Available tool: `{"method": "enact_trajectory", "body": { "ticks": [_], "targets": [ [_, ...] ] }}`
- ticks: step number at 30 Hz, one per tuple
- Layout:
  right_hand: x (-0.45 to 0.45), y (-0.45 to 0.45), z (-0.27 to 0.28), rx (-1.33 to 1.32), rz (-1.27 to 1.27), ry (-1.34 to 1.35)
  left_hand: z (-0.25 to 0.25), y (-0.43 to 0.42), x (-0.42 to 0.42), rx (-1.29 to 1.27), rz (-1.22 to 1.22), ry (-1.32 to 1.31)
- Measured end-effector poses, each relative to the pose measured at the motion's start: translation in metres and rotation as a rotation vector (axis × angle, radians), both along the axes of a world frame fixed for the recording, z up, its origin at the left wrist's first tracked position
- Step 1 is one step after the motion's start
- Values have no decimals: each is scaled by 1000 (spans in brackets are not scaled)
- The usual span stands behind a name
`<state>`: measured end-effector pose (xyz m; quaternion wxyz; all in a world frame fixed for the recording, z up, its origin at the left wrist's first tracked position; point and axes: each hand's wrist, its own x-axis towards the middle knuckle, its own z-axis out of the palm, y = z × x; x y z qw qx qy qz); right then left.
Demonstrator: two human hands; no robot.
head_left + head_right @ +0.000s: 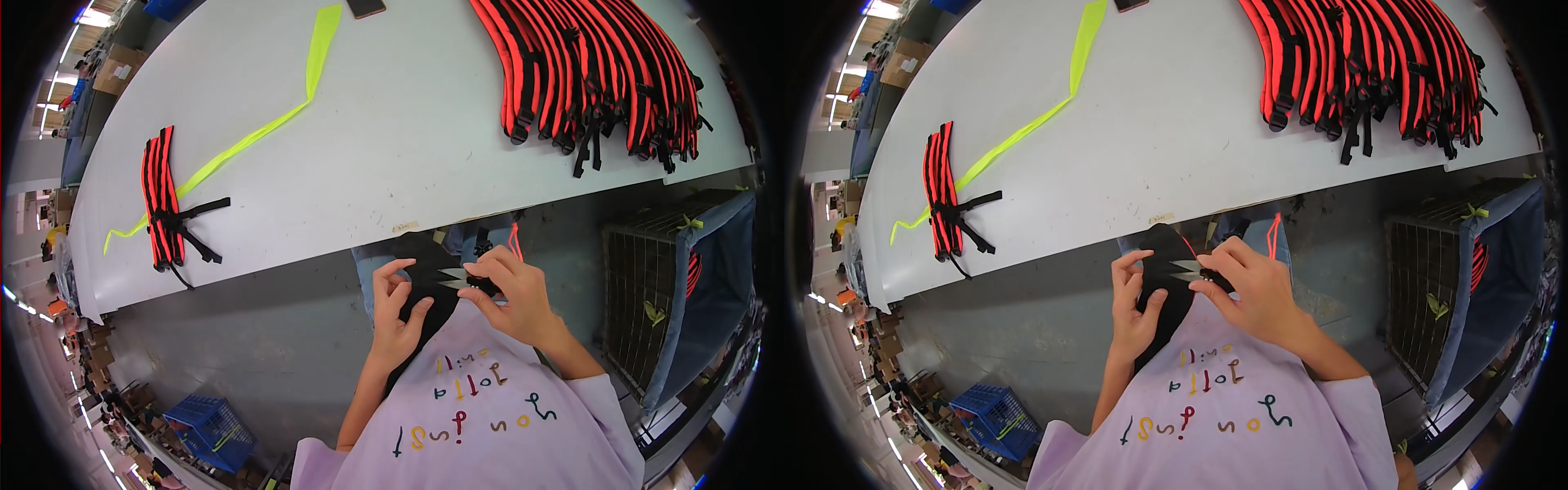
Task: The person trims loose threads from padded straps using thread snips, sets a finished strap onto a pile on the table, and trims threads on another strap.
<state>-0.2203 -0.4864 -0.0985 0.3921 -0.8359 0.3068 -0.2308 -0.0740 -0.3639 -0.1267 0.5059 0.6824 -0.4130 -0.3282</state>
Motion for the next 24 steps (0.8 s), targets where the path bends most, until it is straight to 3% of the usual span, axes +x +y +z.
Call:
{"method": "enact_trajectory", "body": {
  "ticks": [6, 15, 24],
  "targets": [
    [2, -1, 2, -79, 24, -35, 1, 0, 3, -40, -32, -106],
    [-2, -2, -5, 166, -82, -133, 0, 2, 3, -53, -17, -139],
    [6, 2, -1, 4, 30, -80, -2, 3, 2, -17, 3, -54]
  ]
}}
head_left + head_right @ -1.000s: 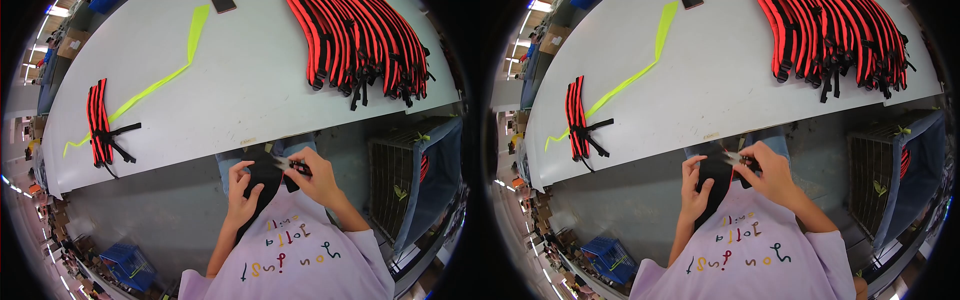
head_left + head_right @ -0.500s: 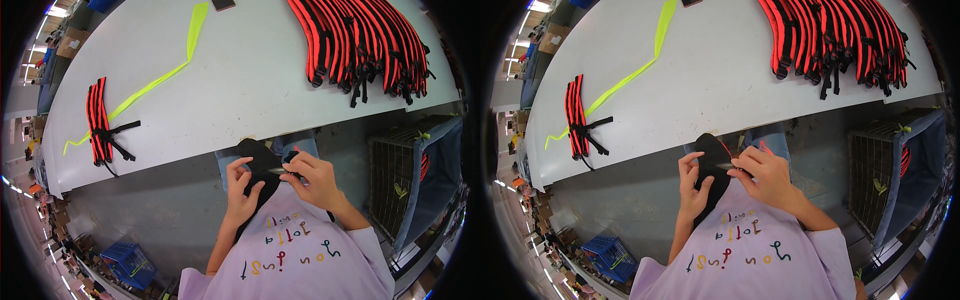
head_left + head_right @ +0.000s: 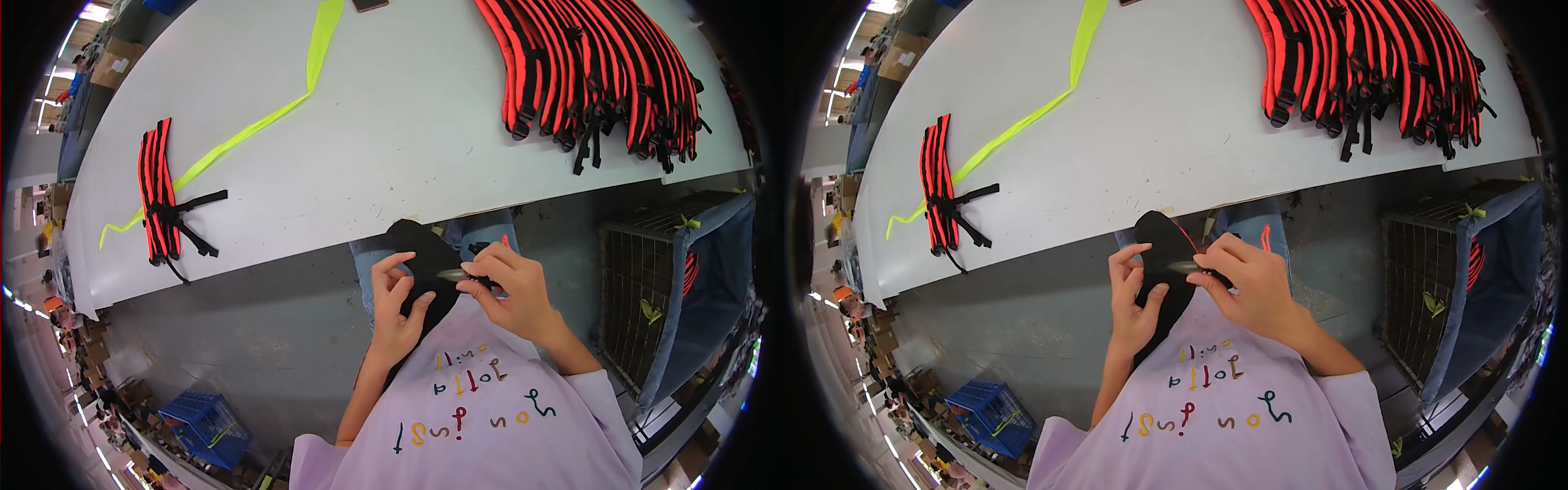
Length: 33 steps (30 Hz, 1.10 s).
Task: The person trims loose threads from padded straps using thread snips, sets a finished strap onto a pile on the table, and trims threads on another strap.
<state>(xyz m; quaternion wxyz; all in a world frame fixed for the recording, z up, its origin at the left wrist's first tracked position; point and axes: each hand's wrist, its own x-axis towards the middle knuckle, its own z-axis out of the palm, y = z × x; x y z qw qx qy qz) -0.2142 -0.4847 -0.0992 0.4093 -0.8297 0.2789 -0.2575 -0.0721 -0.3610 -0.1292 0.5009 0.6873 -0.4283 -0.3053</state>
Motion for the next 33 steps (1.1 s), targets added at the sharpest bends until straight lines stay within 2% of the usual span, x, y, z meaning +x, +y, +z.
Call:
{"method": "enact_trajectory", "body": {
  "ticks": [3, 6, 12, 15, 18, 21, 27, 30, 33],
  "targets": [
    [-1, -3, 2, 141, 3, 4, -1, 0, 0, -1, -5, 11],
    [-6, -8, -3, 324, -115, -42, -2, 0, 2, -19, -2, -27],
    [-9, -12, 1, 448, -94, 26, -5, 0, 7, -48, -54, -38],
    [-7, -11, -9, 539, -118, -147, -4, -4, 9, -64, -65, -95],
    [-2, -13, 4, 805, -118, -37, -1, -9, 11, -82, -78, -109],
    [8, -12, 0, 816, -84, -101, 3, -11, 11, -58, -133, -72],
    [20, -17, -11, 849, -100, -199, 6, -16, 9, -82, -59, 9],
    [24, -25, -6, 705, -120, -209, 2, -12, 16, -9, -79, -8],
    [32, -40, 5, 699, -183, -302, -23, -4, 27, 106, -196, 289]
  ]
}}
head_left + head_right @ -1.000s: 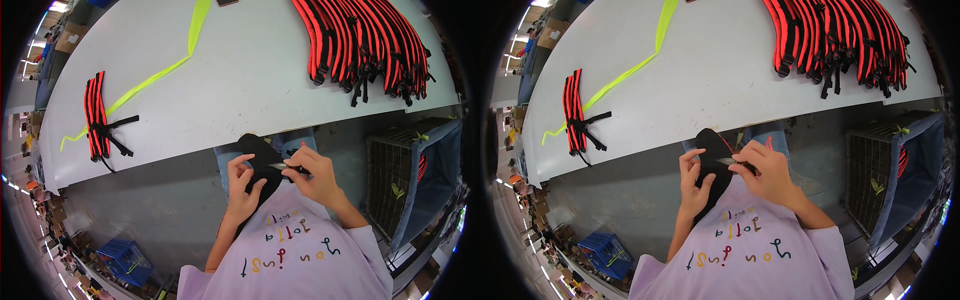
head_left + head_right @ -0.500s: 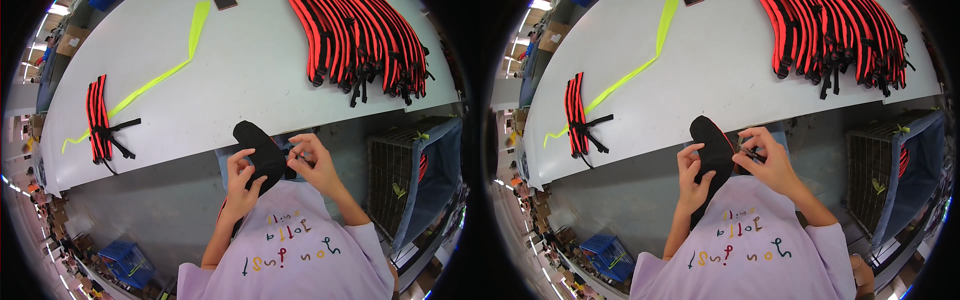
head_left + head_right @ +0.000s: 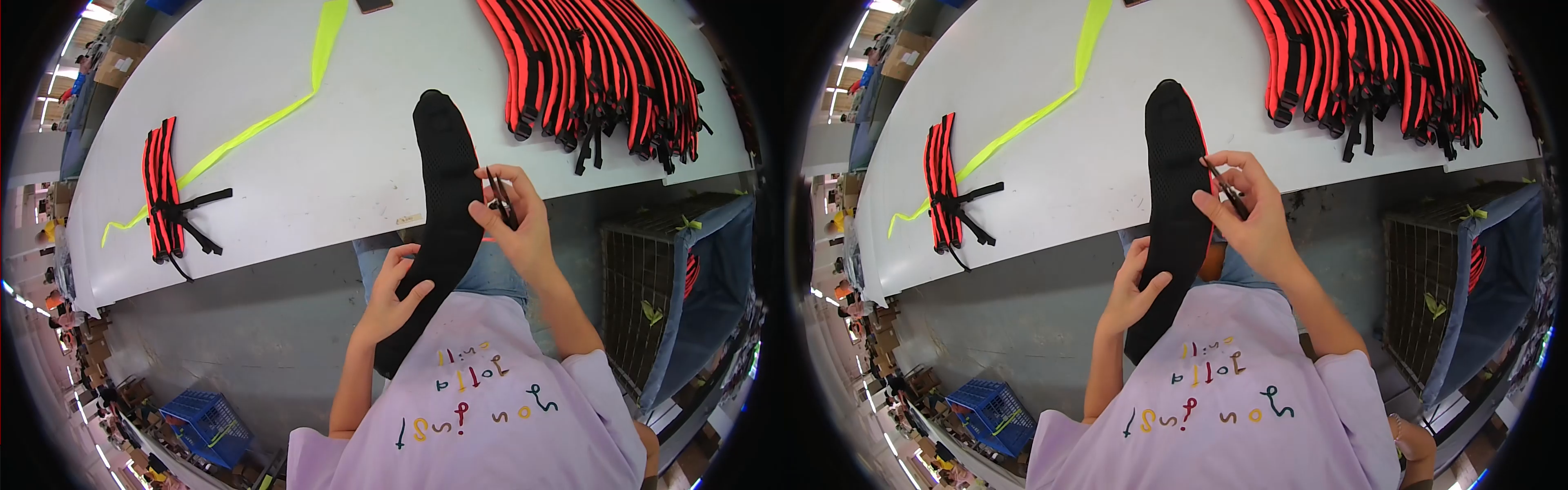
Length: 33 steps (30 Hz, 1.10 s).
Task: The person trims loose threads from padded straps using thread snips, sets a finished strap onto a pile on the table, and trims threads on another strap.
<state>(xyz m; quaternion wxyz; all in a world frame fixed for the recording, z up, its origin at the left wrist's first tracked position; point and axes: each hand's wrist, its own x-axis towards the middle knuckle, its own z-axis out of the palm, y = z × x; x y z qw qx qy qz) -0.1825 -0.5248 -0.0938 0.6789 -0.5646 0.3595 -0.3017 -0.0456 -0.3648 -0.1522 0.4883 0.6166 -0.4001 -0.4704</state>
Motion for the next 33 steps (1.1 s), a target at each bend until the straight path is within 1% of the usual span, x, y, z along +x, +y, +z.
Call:
{"method": "enact_trajectory", "body": {
  "ticks": [3, 4, 6, 7, 8, 9, 10, 12, 13, 16, 19, 23, 25, 33],
  "targets": [
    [7, -9, -9, -67, 4, 74, 20, -5, 0, -132, 67, -294],
    [10, -12, -12, -77, 10, 115, 26, -7, -2, -170, 84, -344],
    [16, -14, -21, -77, 141, 158, 37, -15, -5, -251, 108, -446],
    [20, -12, -39, -22, 242, 80, 41, -19, -4, -289, 70, -455],
    [18, -10, -45, 233, 388, 80, 45, -23, -2, -326, 31, -464],
    [17, -8, -49, 312, 400, 100, 47, -26, -1, -364, -5, -474],
    [19, -6, -47, 392, 417, 120, 46, -26, 1, -343, -13, -432],
    [14, -4, -33, 289, 319, 233, 38, -22, 6, -293, -27, -354],
    [10, -2, -24, 240, 269, 289, 34, -21, 2, -275, 15, -289],
    [-8, 11, -14, -354, 51, 315, 22, -17, -5, -217, 130, -245],
    [-28, 18, -1, -531, 116, 313, 19, -16, -7, -204, 173, -236],
    [-30, 24, 8, -720, 148, 351, 24, -17, -9, -195, 146, -248],
    [-28, 23, 10, -749, 140, 353, 26, -18, -9, -214, 132, -280],
    [-29, 20, 13, -757, 177, 336, 21, -17, -13, -232, 144, -207]
  ]
}}
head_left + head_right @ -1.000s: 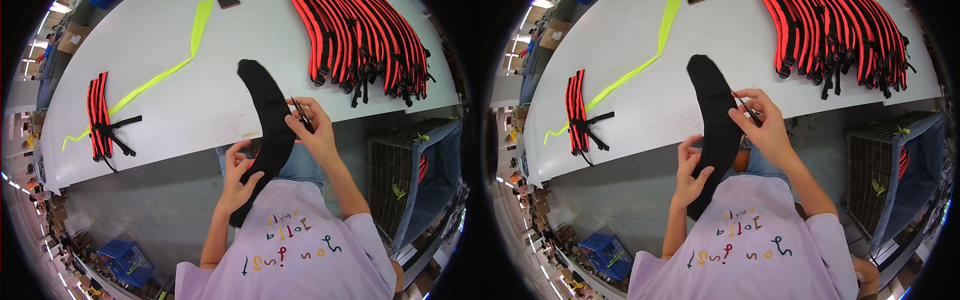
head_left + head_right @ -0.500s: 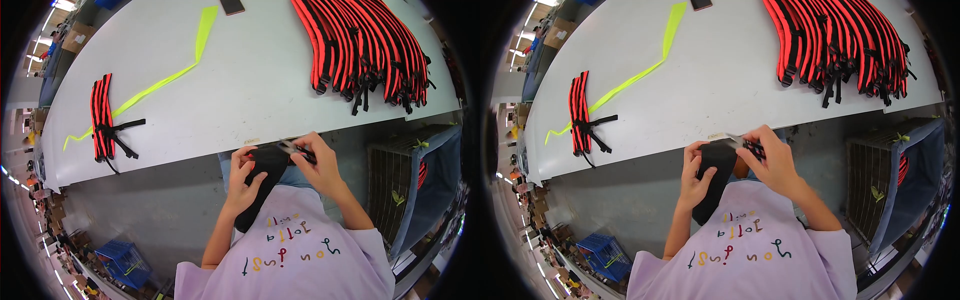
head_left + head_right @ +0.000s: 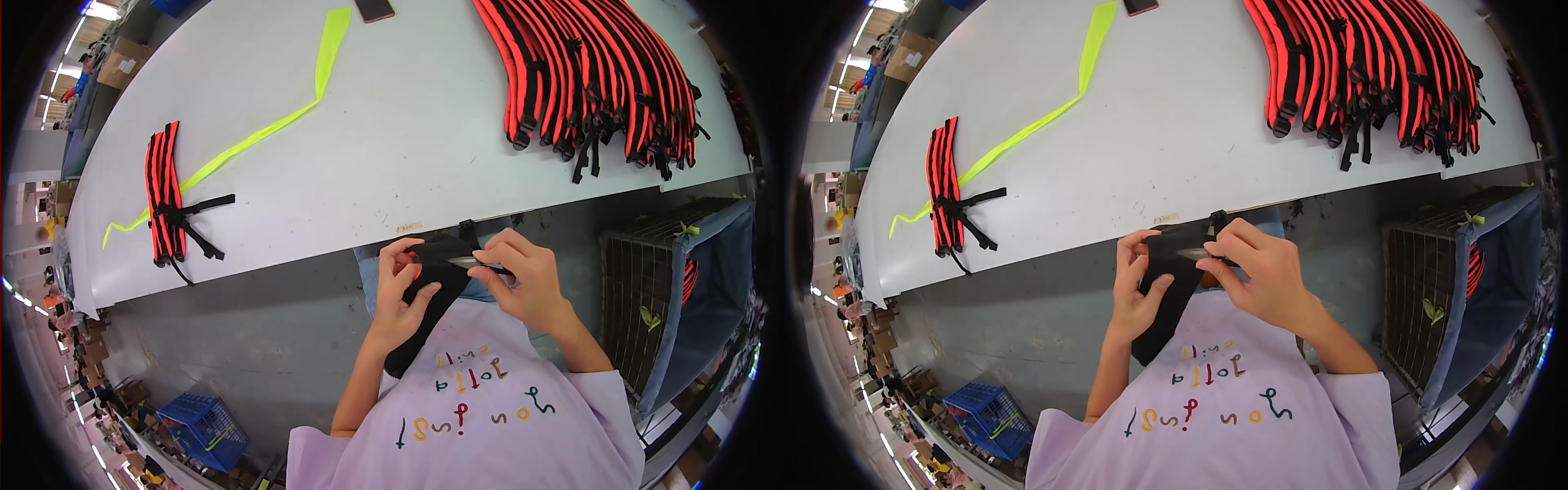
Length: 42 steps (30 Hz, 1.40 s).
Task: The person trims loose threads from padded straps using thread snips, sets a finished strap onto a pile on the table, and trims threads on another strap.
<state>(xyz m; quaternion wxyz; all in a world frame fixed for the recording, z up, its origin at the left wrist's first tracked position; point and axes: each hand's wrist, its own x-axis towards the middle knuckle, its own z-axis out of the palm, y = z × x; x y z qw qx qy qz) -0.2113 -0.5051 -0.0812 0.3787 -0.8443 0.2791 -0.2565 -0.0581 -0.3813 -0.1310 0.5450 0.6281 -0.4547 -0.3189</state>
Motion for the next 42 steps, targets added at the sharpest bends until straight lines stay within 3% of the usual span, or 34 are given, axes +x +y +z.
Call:
{"method": "enact_trajectory", "body": {
  "ticks": [5, 11, 14, 17, 20, 28, 42],
  "targets": [
    [4, -5, -9, 50, -32, -124, 0, 0, 2, 6, -2, -23],
    [1, -14, -3, 196, 8, -15, 1, -1, 6, 19, 2, -48],
    [5, -18, -8, 399, -25, -65, -2, -5, 5, 8, -16, -31],
    [15, -25, -4, 669, -16, 96, 7, -14, 13, -24, -47, -113],
    [21, -32, 3, 798, 47, -26, 14, -29, 25, -101, -109, -192],
    [36, -48, 3, 636, -50, -307, 37, -72, 45, -192, -152, -348],
    [47, -44, 9, 589, 9, -379, 38, -68, 49, -230, -45, -413]
  ]
}}
